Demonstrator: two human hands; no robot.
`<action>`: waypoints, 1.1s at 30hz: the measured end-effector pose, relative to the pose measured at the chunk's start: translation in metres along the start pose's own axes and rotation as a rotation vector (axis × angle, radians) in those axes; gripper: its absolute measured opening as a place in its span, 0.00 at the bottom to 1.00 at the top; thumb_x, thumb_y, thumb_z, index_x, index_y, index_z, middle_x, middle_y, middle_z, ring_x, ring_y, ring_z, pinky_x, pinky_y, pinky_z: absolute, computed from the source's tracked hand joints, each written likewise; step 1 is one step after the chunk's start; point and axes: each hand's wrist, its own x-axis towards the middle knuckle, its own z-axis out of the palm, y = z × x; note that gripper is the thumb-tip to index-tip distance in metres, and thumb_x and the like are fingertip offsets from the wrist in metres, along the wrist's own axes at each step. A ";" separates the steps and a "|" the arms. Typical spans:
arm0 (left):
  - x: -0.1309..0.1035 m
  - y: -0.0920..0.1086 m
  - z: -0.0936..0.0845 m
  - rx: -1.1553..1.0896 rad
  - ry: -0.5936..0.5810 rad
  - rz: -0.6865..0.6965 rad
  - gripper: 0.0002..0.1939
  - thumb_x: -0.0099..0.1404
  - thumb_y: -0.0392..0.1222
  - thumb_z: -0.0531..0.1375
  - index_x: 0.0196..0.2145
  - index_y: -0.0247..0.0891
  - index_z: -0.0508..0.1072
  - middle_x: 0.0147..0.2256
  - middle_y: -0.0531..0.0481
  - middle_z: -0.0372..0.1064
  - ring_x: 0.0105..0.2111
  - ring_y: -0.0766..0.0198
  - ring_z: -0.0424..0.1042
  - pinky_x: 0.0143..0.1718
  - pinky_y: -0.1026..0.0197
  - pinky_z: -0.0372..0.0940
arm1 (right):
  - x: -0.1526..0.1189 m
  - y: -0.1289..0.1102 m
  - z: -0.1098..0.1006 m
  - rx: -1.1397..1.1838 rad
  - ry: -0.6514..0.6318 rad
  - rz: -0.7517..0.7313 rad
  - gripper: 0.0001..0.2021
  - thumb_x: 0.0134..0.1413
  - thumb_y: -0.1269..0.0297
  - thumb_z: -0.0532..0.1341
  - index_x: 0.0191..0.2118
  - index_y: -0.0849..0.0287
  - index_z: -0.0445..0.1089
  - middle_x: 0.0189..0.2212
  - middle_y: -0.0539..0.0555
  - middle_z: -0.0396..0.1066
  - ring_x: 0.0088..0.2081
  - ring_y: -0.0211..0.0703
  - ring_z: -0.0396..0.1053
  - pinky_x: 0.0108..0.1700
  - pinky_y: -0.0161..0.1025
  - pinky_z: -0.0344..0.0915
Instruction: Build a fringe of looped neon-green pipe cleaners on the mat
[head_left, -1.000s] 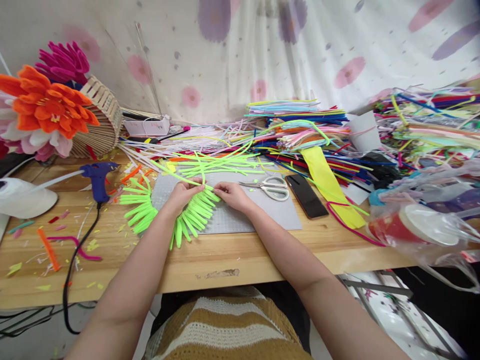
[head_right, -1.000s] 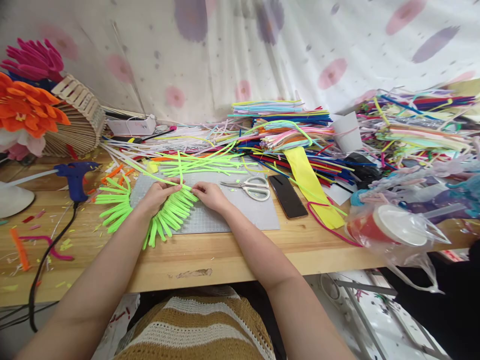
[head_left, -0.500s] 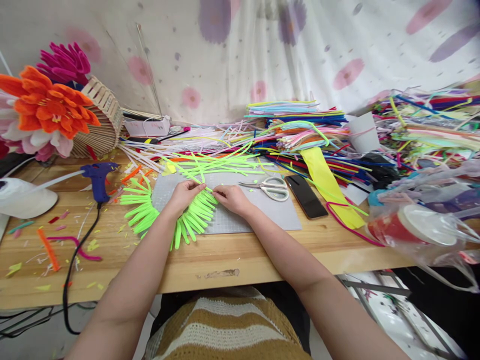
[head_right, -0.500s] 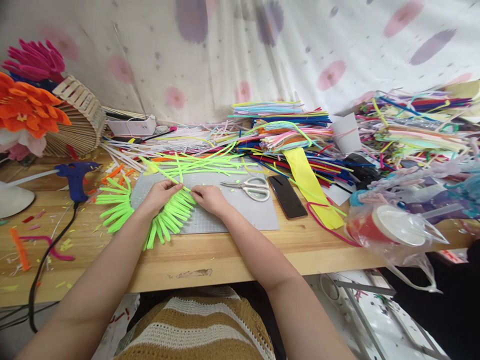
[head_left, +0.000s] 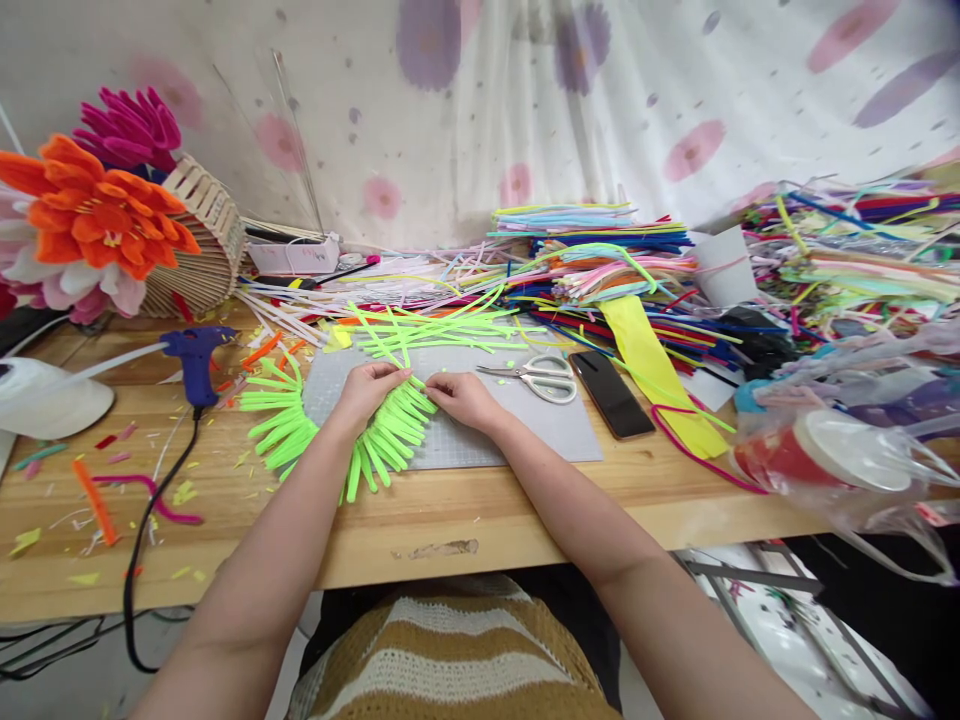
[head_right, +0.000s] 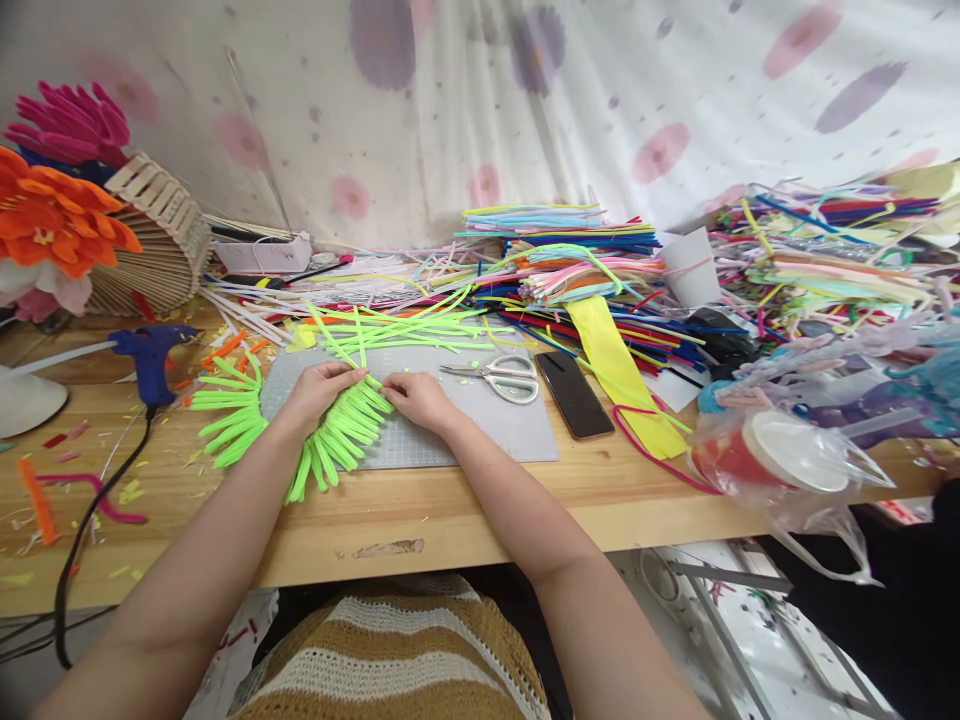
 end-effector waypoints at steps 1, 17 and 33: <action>0.000 0.000 0.000 0.001 0.011 0.007 0.16 0.37 0.48 0.68 0.22 0.34 0.73 0.19 0.54 0.67 0.19 0.69 0.62 0.22 0.66 0.56 | 0.000 0.000 0.000 0.002 0.006 0.004 0.10 0.52 0.65 0.53 0.32 0.61 0.71 0.24 0.49 0.69 0.26 0.31 0.61 0.30 0.29 0.52; -0.010 0.014 -0.001 -0.198 -0.205 0.049 0.49 0.39 0.39 0.68 0.57 0.38 0.50 0.24 0.54 0.71 0.22 0.66 0.70 0.28 0.63 0.63 | 0.038 -0.021 -0.010 0.566 -0.208 -0.040 0.21 0.46 0.74 0.50 0.48 0.59 0.64 0.41 0.52 0.67 0.41 0.37 0.63 0.45 0.35 0.60; -0.002 0.006 -0.003 -0.223 -0.154 0.138 0.45 0.37 0.35 0.68 0.52 0.41 0.54 0.28 0.56 0.67 0.27 0.69 0.70 0.36 0.61 0.64 | 0.040 -0.040 -0.043 -0.591 0.046 -0.426 0.06 0.51 0.68 0.56 0.32 0.61 0.70 0.43 0.59 0.61 0.48 0.48 0.52 0.50 0.44 0.49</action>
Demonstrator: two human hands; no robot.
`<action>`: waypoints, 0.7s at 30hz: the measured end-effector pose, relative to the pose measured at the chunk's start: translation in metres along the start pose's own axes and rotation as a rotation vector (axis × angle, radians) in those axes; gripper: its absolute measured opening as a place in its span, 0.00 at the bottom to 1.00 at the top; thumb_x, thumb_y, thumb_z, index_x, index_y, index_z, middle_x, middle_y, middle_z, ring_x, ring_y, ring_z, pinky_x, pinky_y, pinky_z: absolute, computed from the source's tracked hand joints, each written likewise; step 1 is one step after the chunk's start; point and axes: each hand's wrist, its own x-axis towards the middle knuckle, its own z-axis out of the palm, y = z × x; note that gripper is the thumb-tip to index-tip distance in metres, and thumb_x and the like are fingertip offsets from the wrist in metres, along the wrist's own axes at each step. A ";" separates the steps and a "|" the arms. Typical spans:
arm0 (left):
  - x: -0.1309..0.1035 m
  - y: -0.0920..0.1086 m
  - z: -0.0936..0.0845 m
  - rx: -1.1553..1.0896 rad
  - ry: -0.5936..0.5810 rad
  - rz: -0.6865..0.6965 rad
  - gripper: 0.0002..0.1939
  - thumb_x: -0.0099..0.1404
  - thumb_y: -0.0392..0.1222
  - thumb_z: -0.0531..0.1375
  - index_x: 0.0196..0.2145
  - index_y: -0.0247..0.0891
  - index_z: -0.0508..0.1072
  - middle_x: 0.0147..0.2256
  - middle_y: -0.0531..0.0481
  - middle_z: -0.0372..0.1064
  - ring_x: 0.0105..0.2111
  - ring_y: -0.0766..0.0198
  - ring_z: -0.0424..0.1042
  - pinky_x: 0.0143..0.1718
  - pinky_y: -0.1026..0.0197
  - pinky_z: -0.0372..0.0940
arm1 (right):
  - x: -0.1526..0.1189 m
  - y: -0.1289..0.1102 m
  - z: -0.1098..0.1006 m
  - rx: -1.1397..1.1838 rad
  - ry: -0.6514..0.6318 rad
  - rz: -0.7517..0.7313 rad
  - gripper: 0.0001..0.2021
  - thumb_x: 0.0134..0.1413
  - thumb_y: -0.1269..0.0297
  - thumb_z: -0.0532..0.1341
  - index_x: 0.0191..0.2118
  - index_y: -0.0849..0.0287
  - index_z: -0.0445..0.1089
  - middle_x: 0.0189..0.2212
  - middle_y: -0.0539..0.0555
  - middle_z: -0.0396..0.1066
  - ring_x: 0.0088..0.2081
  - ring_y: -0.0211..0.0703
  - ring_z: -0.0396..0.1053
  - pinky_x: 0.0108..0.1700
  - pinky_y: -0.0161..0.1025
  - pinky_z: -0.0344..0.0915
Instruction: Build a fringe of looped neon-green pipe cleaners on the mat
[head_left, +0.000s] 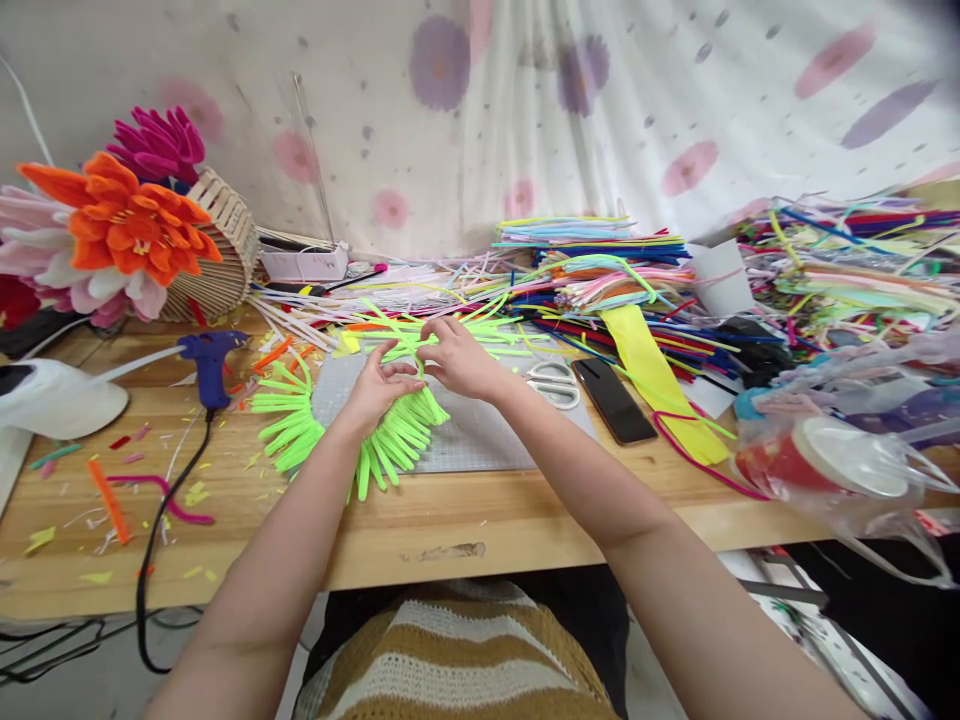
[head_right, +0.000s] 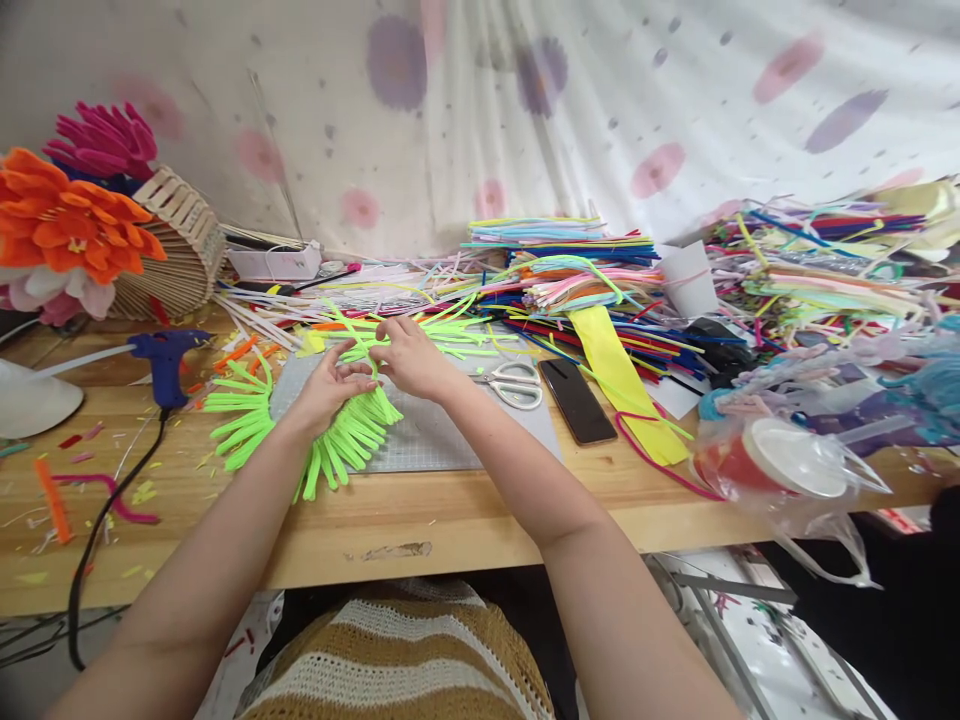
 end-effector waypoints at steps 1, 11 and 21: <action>0.000 0.000 0.000 0.007 0.015 0.009 0.44 0.37 0.35 0.68 0.51 0.41 0.55 0.29 0.57 0.67 0.26 0.70 0.70 0.36 0.61 0.64 | -0.001 0.000 0.001 -0.003 -0.018 0.013 0.07 0.52 0.67 0.55 0.32 0.61 0.70 0.41 0.59 0.63 0.47 0.48 0.54 0.49 0.44 0.50; 0.002 0.005 0.002 0.029 0.133 0.146 0.29 0.37 0.37 0.68 0.41 0.38 0.66 0.38 0.50 0.68 0.27 0.73 0.68 0.36 0.64 0.63 | -0.007 -0.020 0.012 0.161 -0.127 0.348 0.11 0.55 0.64 0.50 0.40 0.57 0.68 0.33 0.53 0.72 0.32 0.40 0.65 0.32 0.34 0.52; -0.001 0.002 0.005 0.083 0.215 -0.047 0.30 0.30 0.38 0.70 0.35 0.35 0.68 0.25 0.52 0.70 0.27 0.64 0.70 0.35 0.59 0.64 | -0.012 -0.013 0.007 0.140 -0.234 0.179 0.13 0.54 0.67 0.50 0.37 0.57 0.72 0.36 0.54 0.73 0.35 0.41 0.67 0.34 0.34 0.53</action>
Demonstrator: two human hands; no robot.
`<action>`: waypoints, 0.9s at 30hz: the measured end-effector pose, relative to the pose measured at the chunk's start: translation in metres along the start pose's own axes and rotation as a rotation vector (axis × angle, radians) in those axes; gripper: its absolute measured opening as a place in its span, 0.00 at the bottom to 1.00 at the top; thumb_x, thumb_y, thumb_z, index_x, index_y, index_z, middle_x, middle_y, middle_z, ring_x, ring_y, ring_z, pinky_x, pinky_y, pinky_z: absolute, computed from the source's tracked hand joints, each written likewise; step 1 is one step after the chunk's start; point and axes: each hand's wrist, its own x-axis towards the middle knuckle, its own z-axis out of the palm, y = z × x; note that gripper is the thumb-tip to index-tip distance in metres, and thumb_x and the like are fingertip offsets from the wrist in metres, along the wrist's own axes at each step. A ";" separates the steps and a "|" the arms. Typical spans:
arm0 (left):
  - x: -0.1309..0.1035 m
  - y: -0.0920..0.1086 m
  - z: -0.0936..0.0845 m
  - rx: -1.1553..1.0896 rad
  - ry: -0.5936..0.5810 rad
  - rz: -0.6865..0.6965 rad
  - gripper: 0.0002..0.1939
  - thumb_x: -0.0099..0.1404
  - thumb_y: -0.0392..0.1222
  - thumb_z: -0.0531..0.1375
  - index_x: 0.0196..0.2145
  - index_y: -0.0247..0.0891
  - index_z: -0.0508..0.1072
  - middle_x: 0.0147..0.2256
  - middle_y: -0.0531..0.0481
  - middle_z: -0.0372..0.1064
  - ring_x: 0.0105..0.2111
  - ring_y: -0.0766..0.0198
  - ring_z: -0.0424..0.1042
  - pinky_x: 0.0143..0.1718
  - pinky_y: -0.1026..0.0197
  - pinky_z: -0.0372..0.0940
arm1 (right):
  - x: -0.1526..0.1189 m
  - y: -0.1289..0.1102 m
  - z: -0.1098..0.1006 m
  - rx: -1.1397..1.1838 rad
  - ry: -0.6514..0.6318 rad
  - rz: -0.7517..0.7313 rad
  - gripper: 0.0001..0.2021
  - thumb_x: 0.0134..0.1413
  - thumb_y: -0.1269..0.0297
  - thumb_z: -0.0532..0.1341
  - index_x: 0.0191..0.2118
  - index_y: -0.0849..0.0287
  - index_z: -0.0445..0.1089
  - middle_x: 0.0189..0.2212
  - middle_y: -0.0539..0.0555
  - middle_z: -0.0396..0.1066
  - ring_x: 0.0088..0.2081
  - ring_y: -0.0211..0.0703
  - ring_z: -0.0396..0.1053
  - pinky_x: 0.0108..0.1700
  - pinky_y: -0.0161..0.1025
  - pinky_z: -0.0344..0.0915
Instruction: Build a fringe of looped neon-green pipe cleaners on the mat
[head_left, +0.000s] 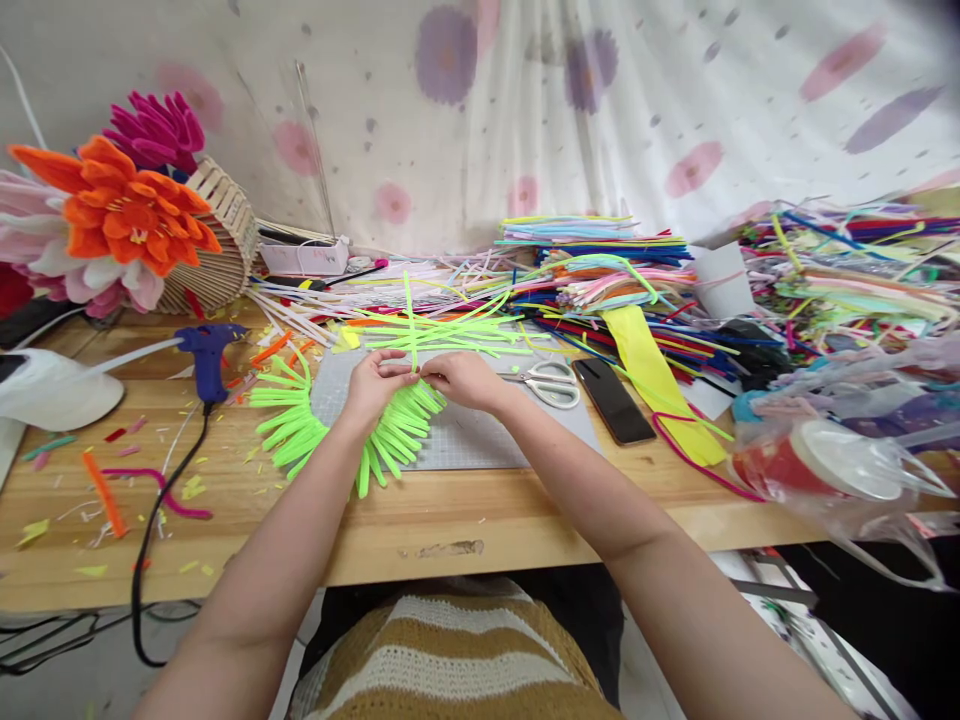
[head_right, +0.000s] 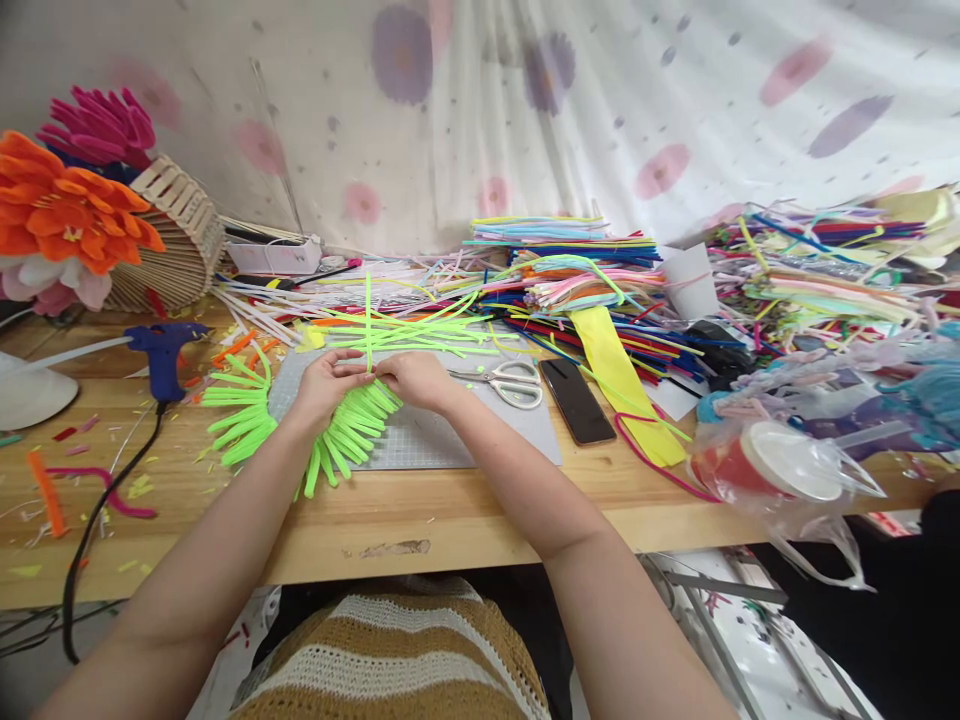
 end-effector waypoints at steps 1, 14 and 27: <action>0.000 0.000 0.000 0.011 0.014 -0.006 0.30 0.29 0.38 0.70 0.34 0.35 0.68 0.24 0.52 0.71 0.27 0.64 0.71 0.35 0.59 0.64 | 0.000 -0.001 0.000 -0.019 -0.010 0.003 0.13 0.54 0.67 0.50 0.37 0.57 0.72 0.36 0.54 0.73 0.35 0.41 0.67 0.33 0.34 0.52; 0.005 -0.007 0.005 0.026 0.094 0.041 0.21 0.31 0.39 0.69 0.26 0.34 0.69 0.22 0.51 0.71 0.27 0.62 0.71 0.37 0.58 0.63 | -0.004 -0.002 -0.001 -0.072 -0.006 0.026 0.13 0.53 0.68 0.49 0.35 0.60 0.71 0.33 0.56 0.73 0.33 0.41 0.66 0.33 0.35 0.52; 0.010 -0.016 -0.004 0.062 0.052 0.004 0.24 0.33 0.42 0.69 0.29 0.35 0.67 0.22 0.53 0.69 0.24 0.66 0.68 0.30 0.62 0.61 | -0.012 0.020 0.003 0.682 -0.040 0.224 0.08 0.49 0.68 0.53 0.36 0.61 0.65 0.23 0.48 0.70 0.21 0.29 0.61 0.26 0.29 0.58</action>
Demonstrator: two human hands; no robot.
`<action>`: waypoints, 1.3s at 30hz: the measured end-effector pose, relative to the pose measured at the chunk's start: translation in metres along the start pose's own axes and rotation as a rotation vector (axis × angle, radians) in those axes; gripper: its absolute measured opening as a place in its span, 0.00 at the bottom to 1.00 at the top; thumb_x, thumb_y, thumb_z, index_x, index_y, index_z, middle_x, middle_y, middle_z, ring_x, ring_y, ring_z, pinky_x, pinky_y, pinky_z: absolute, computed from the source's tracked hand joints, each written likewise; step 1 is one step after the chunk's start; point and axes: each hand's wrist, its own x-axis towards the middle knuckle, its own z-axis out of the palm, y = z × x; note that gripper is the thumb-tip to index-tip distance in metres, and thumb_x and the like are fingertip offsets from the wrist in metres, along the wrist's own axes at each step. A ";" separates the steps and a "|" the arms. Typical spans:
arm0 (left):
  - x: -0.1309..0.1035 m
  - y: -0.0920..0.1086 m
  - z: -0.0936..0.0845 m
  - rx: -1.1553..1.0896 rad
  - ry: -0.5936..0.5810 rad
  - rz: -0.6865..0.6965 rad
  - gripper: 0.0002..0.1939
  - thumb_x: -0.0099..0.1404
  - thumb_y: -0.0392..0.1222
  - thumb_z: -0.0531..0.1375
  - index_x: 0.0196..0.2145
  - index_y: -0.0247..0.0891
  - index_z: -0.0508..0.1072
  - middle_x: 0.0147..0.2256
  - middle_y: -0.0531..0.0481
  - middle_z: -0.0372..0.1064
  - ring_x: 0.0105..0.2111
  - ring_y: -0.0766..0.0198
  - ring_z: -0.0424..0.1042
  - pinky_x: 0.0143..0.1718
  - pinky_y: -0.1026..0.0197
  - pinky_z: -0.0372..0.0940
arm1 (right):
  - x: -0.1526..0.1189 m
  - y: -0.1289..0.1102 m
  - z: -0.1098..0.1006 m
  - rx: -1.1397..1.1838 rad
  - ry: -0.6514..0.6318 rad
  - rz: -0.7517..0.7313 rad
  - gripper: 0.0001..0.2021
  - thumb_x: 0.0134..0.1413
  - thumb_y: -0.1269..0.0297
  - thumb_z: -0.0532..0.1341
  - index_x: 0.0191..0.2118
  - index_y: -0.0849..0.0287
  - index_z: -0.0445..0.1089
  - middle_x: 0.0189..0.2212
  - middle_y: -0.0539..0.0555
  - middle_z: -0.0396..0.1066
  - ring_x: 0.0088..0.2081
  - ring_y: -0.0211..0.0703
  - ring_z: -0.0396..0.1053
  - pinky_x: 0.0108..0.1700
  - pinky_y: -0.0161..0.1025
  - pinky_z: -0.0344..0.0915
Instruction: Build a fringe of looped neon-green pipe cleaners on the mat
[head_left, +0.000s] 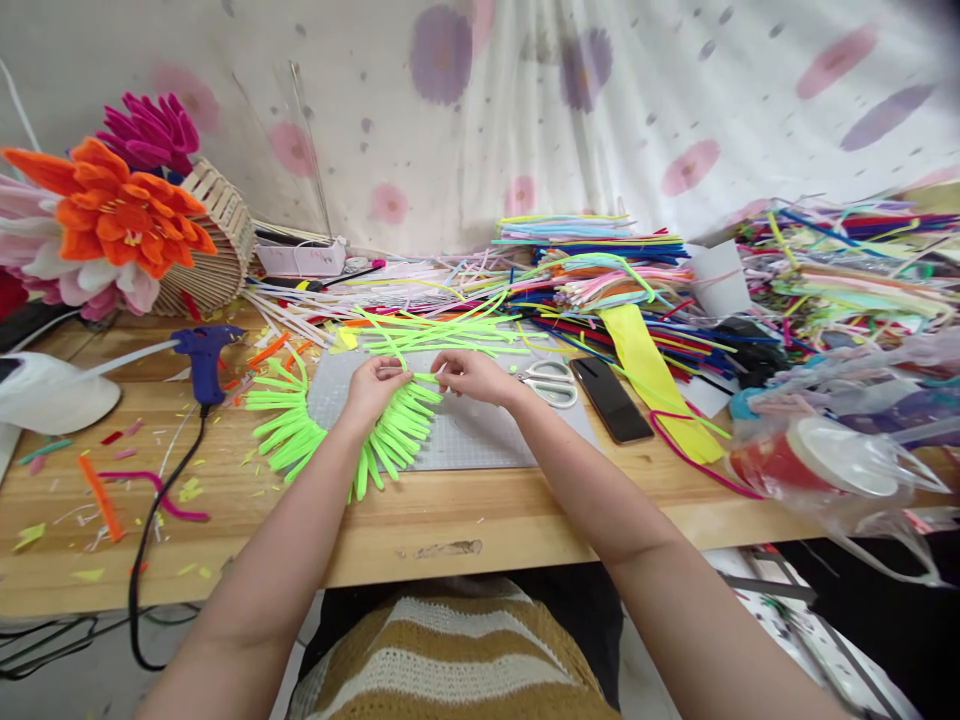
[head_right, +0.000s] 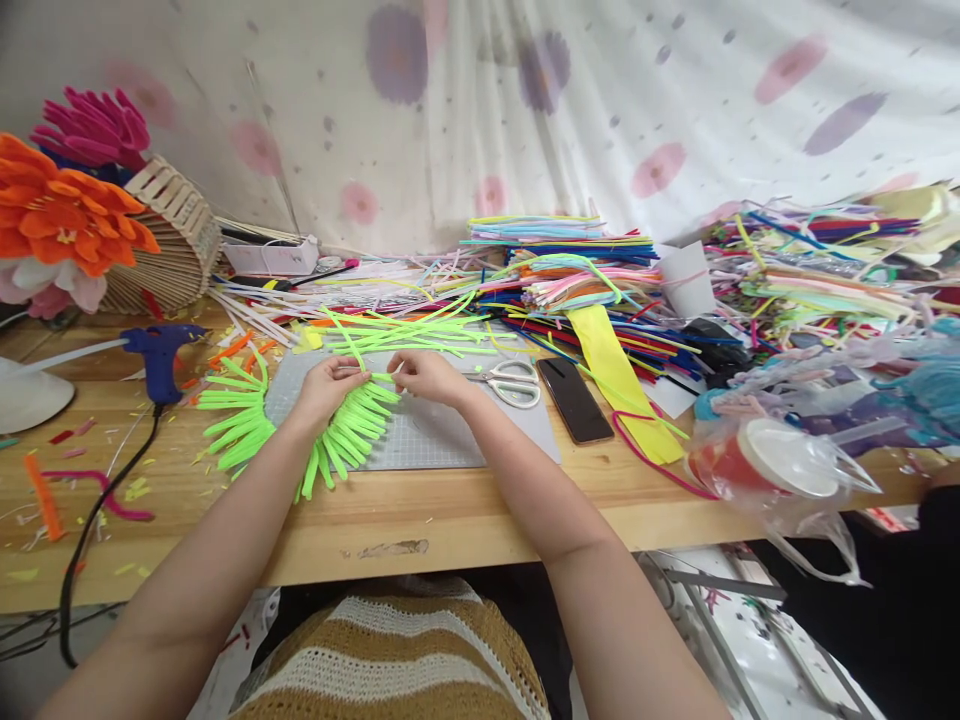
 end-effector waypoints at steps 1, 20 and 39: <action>-0.001 0.000 0.000 0.001 0.005 -0.003 0.24 0.33 0.42 0.69 0.29 0.35 0.66 0.22 0.54 0.69 0.23 0.65 0.68 0.29 0.63 0.60 | 0.000 0.000 -0.001 0.077 -0.035 0.005 0.07 0.49 0.67 0.54 0.35 0.61 0.64 0.23 0.48 0.69 0.21 0.29 0.61 0.25 0.29 0.59; -0.007 0.004 0.008 -0.109 -0.198 0.009 0.34 0.37 0.39 0.67 0.43 0.36 0.61 0.29 0.53 0.68 0.28 0.67 0.68 0.33 0.62 0.61 | 0.011 0.025 0.037 0.394 0.180 -0.002 0.08 0.44 0.62 0.57 0.31 0.59 0.60 0.18 0.44 0.62 0.18 0.29 0.56 0.20 0.29 0.54; -0.004 -0.009 0.008 0.279 0.131 0.142 0.27 0.43 0.45 0.65 0.43 0.38 0.66 0.28 0.51 0.70 0.25 0.65 0.69 0.30 0.62 0.62 | 0.009 0.034 0.051 0.274 0.440 -0.042 0.12 0.46 0.60 0.57 0.35 0.55 0.53 0.24 0.45 0.70 0.26 0.34 0.65 0.31 0.32 0.58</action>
